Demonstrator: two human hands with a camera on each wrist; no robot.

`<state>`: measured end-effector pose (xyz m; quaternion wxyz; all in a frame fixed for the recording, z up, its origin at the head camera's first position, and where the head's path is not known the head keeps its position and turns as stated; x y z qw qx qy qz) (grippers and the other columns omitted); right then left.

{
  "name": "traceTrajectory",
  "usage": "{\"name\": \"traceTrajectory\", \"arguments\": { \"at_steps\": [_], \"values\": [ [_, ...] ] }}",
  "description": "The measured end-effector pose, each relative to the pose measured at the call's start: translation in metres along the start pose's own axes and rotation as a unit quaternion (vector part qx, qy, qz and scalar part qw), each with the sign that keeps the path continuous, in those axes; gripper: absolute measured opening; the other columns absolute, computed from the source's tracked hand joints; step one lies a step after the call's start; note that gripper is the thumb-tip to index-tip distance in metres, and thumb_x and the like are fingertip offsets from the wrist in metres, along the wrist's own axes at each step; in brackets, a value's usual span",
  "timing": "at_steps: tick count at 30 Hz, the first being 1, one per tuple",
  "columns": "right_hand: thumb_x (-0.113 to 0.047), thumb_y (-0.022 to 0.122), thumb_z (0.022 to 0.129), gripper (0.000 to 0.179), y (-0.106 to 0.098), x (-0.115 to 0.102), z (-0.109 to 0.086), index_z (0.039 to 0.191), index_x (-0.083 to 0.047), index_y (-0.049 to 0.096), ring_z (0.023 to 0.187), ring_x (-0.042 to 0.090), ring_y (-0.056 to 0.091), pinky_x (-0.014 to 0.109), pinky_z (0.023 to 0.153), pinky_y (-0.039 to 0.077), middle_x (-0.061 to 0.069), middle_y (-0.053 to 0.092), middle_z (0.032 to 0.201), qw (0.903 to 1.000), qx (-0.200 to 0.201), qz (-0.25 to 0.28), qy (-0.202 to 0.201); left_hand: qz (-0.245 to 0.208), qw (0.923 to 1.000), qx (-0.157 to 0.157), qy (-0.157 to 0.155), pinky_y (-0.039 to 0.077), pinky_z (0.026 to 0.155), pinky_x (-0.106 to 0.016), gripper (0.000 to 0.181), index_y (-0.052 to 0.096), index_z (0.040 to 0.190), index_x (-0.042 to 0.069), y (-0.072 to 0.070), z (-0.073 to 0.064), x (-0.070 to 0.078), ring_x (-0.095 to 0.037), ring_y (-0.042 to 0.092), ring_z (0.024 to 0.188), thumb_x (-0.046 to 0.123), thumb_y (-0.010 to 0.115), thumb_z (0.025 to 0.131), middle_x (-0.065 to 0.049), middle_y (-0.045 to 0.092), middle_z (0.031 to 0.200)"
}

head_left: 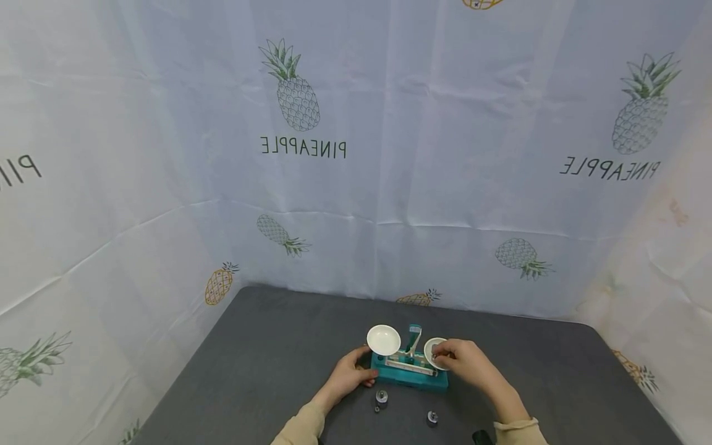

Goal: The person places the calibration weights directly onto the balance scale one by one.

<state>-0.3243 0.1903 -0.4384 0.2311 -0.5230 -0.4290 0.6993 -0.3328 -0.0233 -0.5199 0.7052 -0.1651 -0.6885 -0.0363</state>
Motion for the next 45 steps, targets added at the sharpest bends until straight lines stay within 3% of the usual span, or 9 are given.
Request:
{"name": "traceTrajectory", "arguments": {
  "at_steps": [6, 15, 24, 31, 38, 45],
  "values": [
    [-0.018, 0.059, 0.081, 0.017, -0.003, -0.001, -0.002, 0.097, -0.014, 0.066, 0.070, 0.001, 0.055, 0.015, 0.056, 0.045, -0.003, 0.064, 0.087, 0.9999, 0.007, 0.010, 0.004, 0.006, 1.0000, 0.001, 0.002, 0.053, 0.053, -0.029, 0.057, 0.041, 0.124, -0.006, -0.001, -0.003, 0.009, -0.012, 0.059, 0.056, 0.007, 0.065, 0.074, -0.014, 0.063, 0.072],
    [-0.020, 0.058, 0.083, 0.017, -0.012, -0.003, -0.006, 0.097, -0.015, 0.065, 0.067, -0.001, 0.054, 0.016, 0.054, 0.044, -0.001, 0.065, 0.092, 0.9995, 0.021, 0.025, 0.003, 0.012, 0.9999, 0.002, 0.005, 0.052, 0.054, -0.029, 0.057, 0.041, 0.124, -0.005, -0.002, 0.001, 0.007, -0.014, 0.060, 0.058, 0.009, 0.065, 0.075, -0.013, 0.063, 0.073],
    [-0.026, 0.058, 0.082, 0.020, -0.015, -0.005, -0.020, 0.098, -0.017, 0.065, 0.061, -0.003, 0.045, 0.017, 0.051, 0.040, -0.009, 0.061, 0.082, 0.9985, 0.043, 0.035, -0.006, 0.008, 1.0000, 0.004, 0.000, 0.053, 0.054, -0.029, 0.057, 0.041, 0.124, -0.006, -0.001, -0.001, 0.006, -0.012, 0.060, 0.058, 0.008, 0.065, 0.074, -0.013, 0.063, 0.074],
    [-0.030, 0.060, 0.080, 0.022, -0.015, -0.006, -0.034, 0.096, -0.015, 0.065, 0.057, -0.003, 0.043, 0.017, 0.048, 0.039, -0.008, 0.061, 0.078, 0.9964, 0.053, 0.064, -0.017, 0.002, 1.0000, 0.001, 0.001, 0.053, 0.054, -0.029, 0.056, 0.042, 0.123, -0.005, 0.000, -0.001, 0.003, -0.011, 0.060, 0.057, 0.007, 0.065, 0.074, -0.015, 0.063, 0.077],
    [-0.032, 0.059, 0.080, 0.027, -0.006, 0.000, -0.045, 0.099, -0.013, 0.063, 0.060, -0.002, 0.049, 0.018, 0.050, 0.042, -0.005, 0.061, 0.079, 0.9939, 0.025, 0.107, -0.011, -0.003, 1.0000, 0.000, 0.002, 0.053, 0.054, -0.029, 0.054, 0.043, 0.122, -0.005, 0.001, -0.001, 0.002, -0.012, 0.061, 0.058, 0.006, 0.065, 0.074, -0.014, 0.063, 0.075],
    [-0.027, 0.060, 0.080, 0.035, 0.015, 0.010, -0.050, 0.106, -0.003, 0.059, 0.061, 0.004, 0.054, 0.021, 0.050, 0.044, -0.001, 0.062, 0.079, 0.9851, -0.036, 0.168, -0.002, -0.008, 1.0000, 0.000, 0.003, 0.053, 0.054, -0.028, 0.054, 0.043, 0.123, -0.004, 0.002, -0.002, 0.004, -0.011, 0.060, 0.057, 0.005, 0.065, 0.074, -0.014, 0.063, 0.073]
  ]
}}
Point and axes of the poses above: each hand's wrist, its own z-axis towards the middle knuckle, its own y-axis out of the palm, x = y × z, the point moved 8 cm from there along z, towards the middle knuckle
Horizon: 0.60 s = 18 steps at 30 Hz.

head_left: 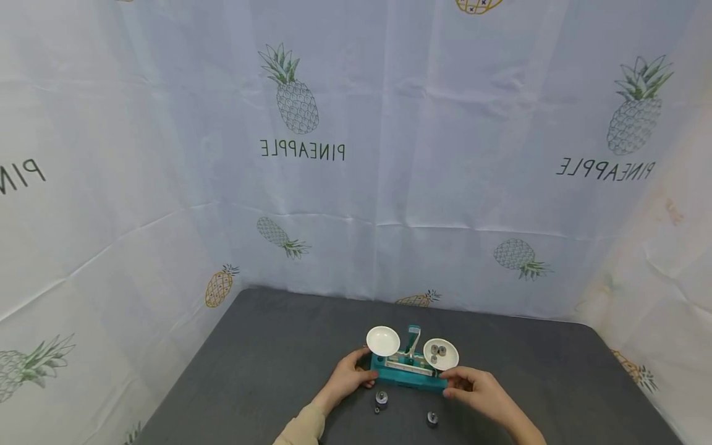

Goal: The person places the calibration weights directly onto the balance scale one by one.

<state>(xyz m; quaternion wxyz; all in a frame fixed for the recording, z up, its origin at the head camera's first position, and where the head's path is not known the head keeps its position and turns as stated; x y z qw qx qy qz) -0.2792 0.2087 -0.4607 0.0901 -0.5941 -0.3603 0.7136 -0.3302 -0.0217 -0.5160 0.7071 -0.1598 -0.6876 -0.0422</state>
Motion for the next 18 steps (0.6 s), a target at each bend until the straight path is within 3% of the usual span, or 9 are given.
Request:
{"name": "traceTrajectory", "arguments": {
  "at_steps": [5, 13, 18],
  "values": [
    [-0.023, 0.060, 0.080, 0.038, 0.012, 0.006, 0.001, 0.110, 0.001, 0.056, 0.061, 0.004, 0.053, 0.021, 0.050, 0.044, 0.001, 0.061, 0.081, 0.9985, -0.040, 0.037, -0.007, 0.000, 1.0000, 0.001, 0.000, 0.053, 0.054, -0.028, 0.054, 0.043, 0.123, -0.004, -0.001, 0.000, 0.001, -0.011, 0.060, 0.057, 0.005, 0.065, 0.074, -0.015, 0.063, 0.073],
    [-0.021, 0.063, 0.078, 0.033, 0.033, 0.017, 0.002, 0.103, 0.000, 0.059, 0.060, -0.002, 0.051, 0.020, 0.050, 0.044, 0.001, 0.061, 0.079, 0.9966, -0.068, 0.045, -0.012, 0.006, 1.0000, 0.002, -0.005, 0.053, 0.054, -0.029, 0.054, 0.043, 0.123, -0.004, 0.000, -0.003, 0.001, -0.012, 0.060, 0.058, 0.006, 0.065, 0.074, -0.014, 0.061, 0.082],
    [-0.022, 0.064, 0.077, 0.033, 0.046, 0.027, 0.002, 0.101, -0.001, 0.060, 0.061, -0.001, 0.052, 0.019, 0.051, 0.043, -0.001, 0.062, 0.077, 0.9944, -0.093, 0.051, 0.005, 0.007, 1.0000, 0.002, -0.004, 0.053, 0.055, -0.031, 0.055, 0.043, 0.123, -0.004, 0.000, -0.003, 0.003, -0.014, 0.061, 0.060, 0.007, 0.065, 0.074, -0.015, 0.061, 0.082]
  ]
}}
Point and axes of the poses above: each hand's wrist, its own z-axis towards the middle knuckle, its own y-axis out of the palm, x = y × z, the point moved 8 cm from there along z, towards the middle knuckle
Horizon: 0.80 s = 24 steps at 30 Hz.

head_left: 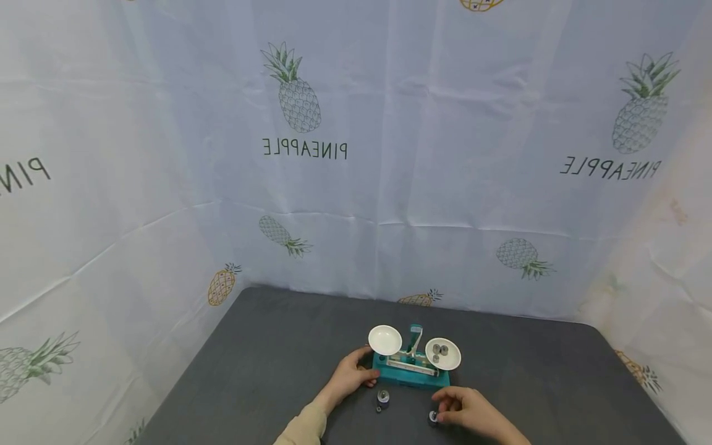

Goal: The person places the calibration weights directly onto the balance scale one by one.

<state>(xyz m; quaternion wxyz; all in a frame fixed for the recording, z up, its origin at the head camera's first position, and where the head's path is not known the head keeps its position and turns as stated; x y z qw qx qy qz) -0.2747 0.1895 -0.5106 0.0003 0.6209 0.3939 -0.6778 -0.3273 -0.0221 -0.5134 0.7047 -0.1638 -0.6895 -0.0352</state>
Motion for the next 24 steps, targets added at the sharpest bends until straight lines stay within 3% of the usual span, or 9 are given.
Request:
{"name": "traceTrajectory", "arguments": {
  "at_steps": [9, 16, 24],
  "values": [
    [-0.021, 0.065, 0.076, 0.022, 0.009, 0.010, -0.002, 0.091, -0.004, 0.062, 0.062, -0.001, 0.052, 0.019, 0.052, 0.043, 0.002, 0.061, 0.075, 0.9995, -0.009, 0.027, 0.014, 0.001, 1.0000, -0.002, 0.004, 0.053, 0.055, -0.031, 0.055, 0.043, 0.123, -0.004, 0.001, 0.002, -0.001, -0.013, 0.061, 0.059, 0.008, 0.065, 0.074, -0.016, 0.062, 0.079],
    [-0.023, 0.066, 0.075, 0.023, 0.010, 0.010, -0.001, 0.090, -0.006, 0.061, 0.060, -0.003, 0.048, 0.018, 0.050, 0.041, -0.006, 0.056, 0.071, 1.0000, -0.002, 0.004, 0.001, 0.002, 0.9999, 0.001, 0.011, 0.053, 0.055, -0.030, 0.055, 0.043, 0.123, -0.004, 0.000, 0.001, 0.001, -0.015, 0.061, 0.060, 0.007, 0.065, 0.074, -0.017, 0.061, 0.085],
    [-0.022, 0.064, 0.076, 0.021, 0.012, 0.006, -0.001, 0.089, -0.006, 0.063, 0.059, -0.004, 0.048, 0.018, 0.049, 0.042, -0.005, 0.057, 0.070, 1.0000, -0.007, -0.003, -0.005, 0.001, 0.9999, 0.005, 0.009, 0.053, 0.055, -0.030, 0.054, 0.044, 0.122, -0.004, 0.000, 0.000, 0.001, -0.014, 0.061, 0.059, 0.006, 0.065, 0.074, -0.017, 0.062, 0.078]
  ]
}}
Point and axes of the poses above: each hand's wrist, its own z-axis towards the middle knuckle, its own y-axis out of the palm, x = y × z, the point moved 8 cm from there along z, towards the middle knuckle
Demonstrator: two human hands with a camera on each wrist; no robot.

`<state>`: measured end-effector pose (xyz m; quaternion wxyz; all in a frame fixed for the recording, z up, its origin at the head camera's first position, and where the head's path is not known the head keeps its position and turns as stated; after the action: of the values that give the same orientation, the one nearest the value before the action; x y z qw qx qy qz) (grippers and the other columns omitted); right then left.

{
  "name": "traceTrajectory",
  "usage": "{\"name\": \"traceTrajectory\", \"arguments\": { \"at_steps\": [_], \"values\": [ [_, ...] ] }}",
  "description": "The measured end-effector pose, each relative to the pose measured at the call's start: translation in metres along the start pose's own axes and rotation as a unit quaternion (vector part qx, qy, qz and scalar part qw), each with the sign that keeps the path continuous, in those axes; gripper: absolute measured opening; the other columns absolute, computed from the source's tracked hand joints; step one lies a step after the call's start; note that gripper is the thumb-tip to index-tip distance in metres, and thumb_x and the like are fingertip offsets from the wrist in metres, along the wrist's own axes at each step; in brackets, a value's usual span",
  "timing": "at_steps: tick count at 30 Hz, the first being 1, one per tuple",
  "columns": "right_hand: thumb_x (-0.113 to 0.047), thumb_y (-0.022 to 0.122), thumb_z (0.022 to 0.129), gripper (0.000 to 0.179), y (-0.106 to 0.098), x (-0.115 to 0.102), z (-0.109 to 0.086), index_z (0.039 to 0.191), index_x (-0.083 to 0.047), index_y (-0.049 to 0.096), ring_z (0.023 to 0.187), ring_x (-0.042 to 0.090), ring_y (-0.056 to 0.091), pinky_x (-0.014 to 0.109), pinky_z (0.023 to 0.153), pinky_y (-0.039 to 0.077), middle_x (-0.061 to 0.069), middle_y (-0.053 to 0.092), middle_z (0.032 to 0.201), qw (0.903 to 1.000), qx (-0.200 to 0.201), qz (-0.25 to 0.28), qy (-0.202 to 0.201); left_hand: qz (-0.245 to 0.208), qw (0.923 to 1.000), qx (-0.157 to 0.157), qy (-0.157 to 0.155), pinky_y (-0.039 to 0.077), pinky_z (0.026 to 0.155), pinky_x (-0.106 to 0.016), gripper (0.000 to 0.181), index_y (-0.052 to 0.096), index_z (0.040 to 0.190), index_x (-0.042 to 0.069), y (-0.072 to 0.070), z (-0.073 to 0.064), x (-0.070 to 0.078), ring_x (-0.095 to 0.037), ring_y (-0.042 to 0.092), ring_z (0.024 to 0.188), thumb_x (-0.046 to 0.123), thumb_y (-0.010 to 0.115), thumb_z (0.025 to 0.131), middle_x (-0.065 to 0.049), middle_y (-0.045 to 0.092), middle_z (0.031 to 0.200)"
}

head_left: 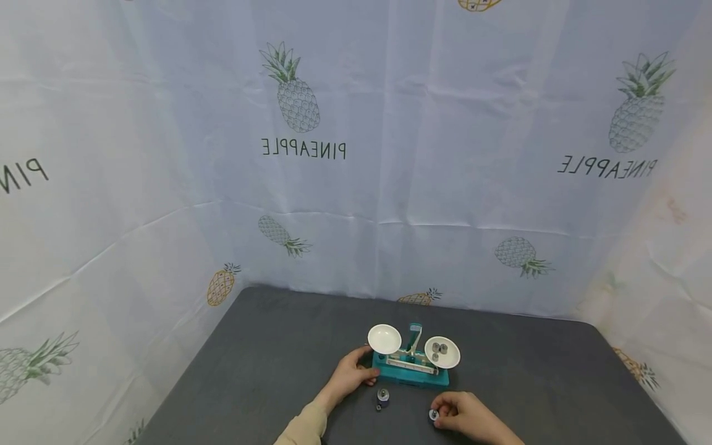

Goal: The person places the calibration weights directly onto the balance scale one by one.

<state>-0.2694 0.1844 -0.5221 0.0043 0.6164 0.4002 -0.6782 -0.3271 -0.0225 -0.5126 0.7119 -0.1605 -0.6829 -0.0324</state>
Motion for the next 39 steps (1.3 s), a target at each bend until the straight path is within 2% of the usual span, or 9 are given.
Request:
{"name": "traceTrajectory", "arguments": {
  "at_steps": [7, 11, 18, 30, 35, 37, 39],
  "values": [
    [-0.023, 0.062, 0.078, 0.019, 0.002, 0.003, -0.001, 0.090, -0.008, 0.063, 0.060, -0.004, 0.049, 0.018, 0.050, 0.043, -0.009, 0.056, 0.069, 0.9999, -0.003, -0.010, 0.000, 0.006, 1.0000, 0.000, -0.002, 0.053, 0.054, -0.029, 0.054, 0.044, 0.122, -0.004, 0.001, 0.000, -0.002, -0.015, 0.061, 0.059, 0.007, 0.065, 0.074, -0.014, 0.063, 0.073],
    [-0.022, 0.061, 0.079, 0.017, -0.002, -0.001, -0.002, 0.090, -0.009, 0.063, 0.061, -0.004, 0.049, 0.019, 0.051, 0.043, -0.009, 0.056, 0.071, 0.9998, 0.008, -0.016, -0.007, 0.009, 1.0000, -0.003, -0.001, 0.053, 0.054, -0.030, 0.055, 0.043, 0.123, -0.004, 0.001, 0.000, -0.002, -0.015, 0.061, 0.060, 0.007, 0.065, 0.074, -0.015, 0.062, 0.077],
    [-0.026, 0.063, 0.078, 0.016, -0.018, -0.013, -0.006, 0.088, -0.014, 0.062, 0.057, -0.006, 0.046, 0.017, 0.048, 0.041, -0.011, 0.056, 0.069, 0.9970, 0.052, -0.056, -0.013, 0.008, 0.9999, -0.006, -0.004, 0.053, 0.055, -0.030, 0.056, 0.043, 0.124, -0.004, 0.000, 0.000, -0.002, -0.016, 0.062, 0.060, 0.008, 0.065, 0.074, -0.014, 0.064, 0.072],
    [-0.025, 0.061, 0.080, 0.017, -0.045, -0.040, -0.011, 0.092, -0.013, 0.061, 0.055, -0.005, 0.045, 0.018, 0.046, 0.042, -0.006, 0.056, 0.070, 0.9923, 0.099, -0.068, -0.030, 0.009, 1.0000, -0.002, -0.002, 0.053, 0.054, -0.029, 0.056, 0.042, 0.124, -0.004, -0.001, 0.000, -0.002, -0.013, 0.061, 0.059, 0.008, 0.065, 0.074, -0.015, 0.064, 0.073],
    [-0.015, 0.062, 0.079, 0.017, -0.058, -0.069, -0.015, 0.094, -0.006, 0.061, 0.054, -0.004, 0.044, 0.018, 0.045, 0.041, -0.001, 0.057, 0.070, 0.9869, 0.130, -0.092, -0.024, 0.007, 1.0000, -0.003, -0.001, 0.053, 0.054, -0.028, 0.056, 0.043, 0.124, -0.003, -0.001, 0.001, -0.004, -0.013, 0.061, 0.059, 0.009, 0.066, 0.074, -0.014, 0.064, 0.073],
    [-0.014, 0.062, 0.080, 0.019, -0.063, -0.073, -0.015, 0.096, -0.006, 0.061, 0.054, -0.003, 0.045, 0.018, 0.046, 0.041, 0.000, 0.058, 0.071, 0.9856, 0.135, -0.098, -0.023, 0.006, 1.0000, -0.003, 0.000, 0.053, 0.054, -0.028, 0.056, 0.043, 0.124, -0.003, 0.000, 0.001, -0.004, -0.014, 0.061, 0.059, 0.009, 0.066, 0.074, -0.015, 0.064, 0.073],
    [-0.019, 0.061, 0.080, 0.021, -0.068, -0.066, -0.012, 0.098, -0.008, 0.061, 0.055, -0.002, 0.046, 0.018, 0.047, 0.041, -0.001, 0.059, 0.073, 0.9848, 0.139, -0.102, -0.020, 0.007, 1.0000, -0.003, -0.001, 0.052, 0.054, -0.028, 0.057, 0.043, 0.124, -0.003, 0.000, 0.001, -0.004, -0.014, 0.061, 0.058, 0.009, 0.066, 0.074, -0.014, 0.064, 0.073]
  ]
}}
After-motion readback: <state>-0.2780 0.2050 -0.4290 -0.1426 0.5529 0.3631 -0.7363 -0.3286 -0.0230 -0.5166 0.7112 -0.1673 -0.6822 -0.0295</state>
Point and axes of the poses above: each hand's wrist, its own z-axis towards the middle knuckle, its own y-axis out of the palm, x = y × z, the point moved 8 cm from there along z, towards the middle knuckle
